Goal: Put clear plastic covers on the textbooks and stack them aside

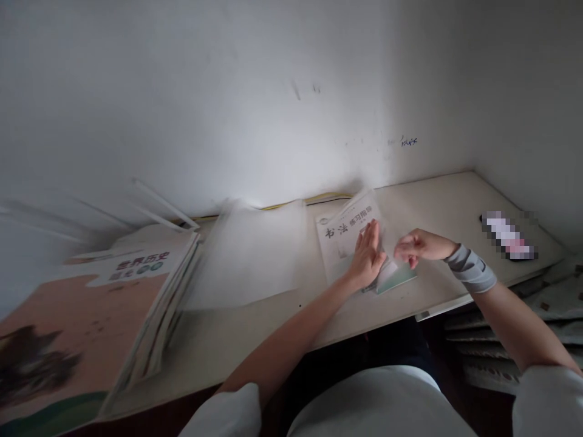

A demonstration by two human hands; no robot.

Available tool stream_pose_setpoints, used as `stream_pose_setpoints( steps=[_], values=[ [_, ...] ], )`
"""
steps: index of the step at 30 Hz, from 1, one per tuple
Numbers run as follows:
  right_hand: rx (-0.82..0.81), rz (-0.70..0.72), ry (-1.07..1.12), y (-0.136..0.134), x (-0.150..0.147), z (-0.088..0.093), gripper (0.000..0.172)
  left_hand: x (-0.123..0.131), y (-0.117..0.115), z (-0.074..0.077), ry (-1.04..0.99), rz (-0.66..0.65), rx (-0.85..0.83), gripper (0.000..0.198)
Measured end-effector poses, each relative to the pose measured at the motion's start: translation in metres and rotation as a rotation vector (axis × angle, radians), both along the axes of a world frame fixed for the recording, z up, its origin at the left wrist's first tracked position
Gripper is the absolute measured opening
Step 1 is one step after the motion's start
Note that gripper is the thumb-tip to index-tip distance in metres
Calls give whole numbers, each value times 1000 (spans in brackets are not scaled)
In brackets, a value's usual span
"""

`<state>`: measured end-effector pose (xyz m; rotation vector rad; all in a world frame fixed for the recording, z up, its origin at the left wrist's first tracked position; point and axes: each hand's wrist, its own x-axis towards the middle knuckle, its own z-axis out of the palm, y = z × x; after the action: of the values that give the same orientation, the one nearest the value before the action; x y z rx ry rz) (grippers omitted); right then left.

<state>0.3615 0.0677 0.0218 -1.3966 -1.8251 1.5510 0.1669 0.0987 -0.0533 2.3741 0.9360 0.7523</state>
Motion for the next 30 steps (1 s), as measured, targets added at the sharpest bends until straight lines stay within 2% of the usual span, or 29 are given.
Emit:
stream_pose_setpoints(
  steps=[3,5,12,16,24,30],
  values=[
    [-158,-65,23,1,-7,-1,43,0,-1,3,32,0,3,78],
    [-222,-60,33,2,-12,1,43,-1,-2,6,44,3,13,77],
    [-271,24,73,5,-18,14,32,-3,-5,12,96,4,-4,75],
    [-314,32,72,7,-18,9,29,-1,-6,12,144,9,-11,73],
    [-430,-122,184,5,-17,-3,19,3,-8,14,190,47,-19,73],
    [-506,-175,266,3,-19,-6,18,0,-8,16,216,35,-16,72]
  ],
)
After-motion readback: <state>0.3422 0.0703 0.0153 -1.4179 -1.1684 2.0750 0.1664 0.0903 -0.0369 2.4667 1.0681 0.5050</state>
